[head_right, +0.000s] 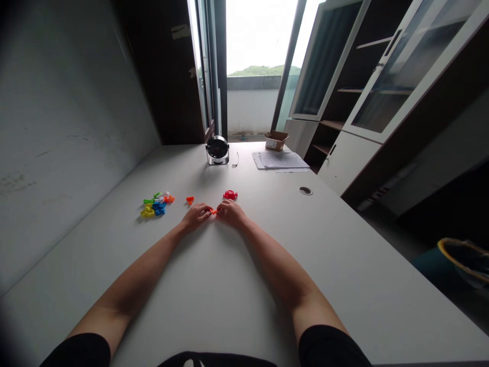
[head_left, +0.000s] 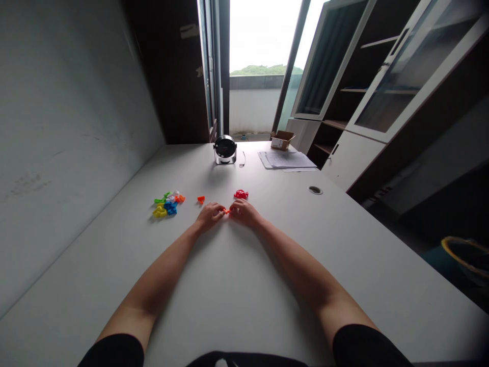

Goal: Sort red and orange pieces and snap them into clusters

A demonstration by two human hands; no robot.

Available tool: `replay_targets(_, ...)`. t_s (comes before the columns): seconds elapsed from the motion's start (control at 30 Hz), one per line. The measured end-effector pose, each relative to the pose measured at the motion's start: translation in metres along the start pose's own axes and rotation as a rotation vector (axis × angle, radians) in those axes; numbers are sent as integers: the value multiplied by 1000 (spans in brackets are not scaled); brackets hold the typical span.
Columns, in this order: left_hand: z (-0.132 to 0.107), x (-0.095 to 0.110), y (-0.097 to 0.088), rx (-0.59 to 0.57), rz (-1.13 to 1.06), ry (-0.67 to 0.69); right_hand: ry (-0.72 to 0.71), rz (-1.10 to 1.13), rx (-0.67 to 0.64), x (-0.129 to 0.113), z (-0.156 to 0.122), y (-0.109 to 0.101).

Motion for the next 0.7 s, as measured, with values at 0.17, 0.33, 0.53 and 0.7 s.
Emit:
replay_targets(0.17, 0, 1, -1, -6, -2, 2, -2, 1, -2, 0, 0, 0)
replay_targets(0.33, 0, 2, -1, -12, -5, -10, -7, 8, -14, 1, 0, 1)
replay_targets(0.53, 0, 3, -1, -12, 1, 3, -2, -6, -10, 1, 0, 1)
replay_targets(0.7, 0, 2, 0, -15, 3, 2, 0, 0, -10, -1, 0, 0)
Point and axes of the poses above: each hand's wrist, its own z-axis towards the middle knuckle, its own y-axis out of the palm, x = y × z, the point moved 7 cm from there along z, towards the middle knuckle, and after that the axes turned 3 degrees about -z, right-handed, at the moved point
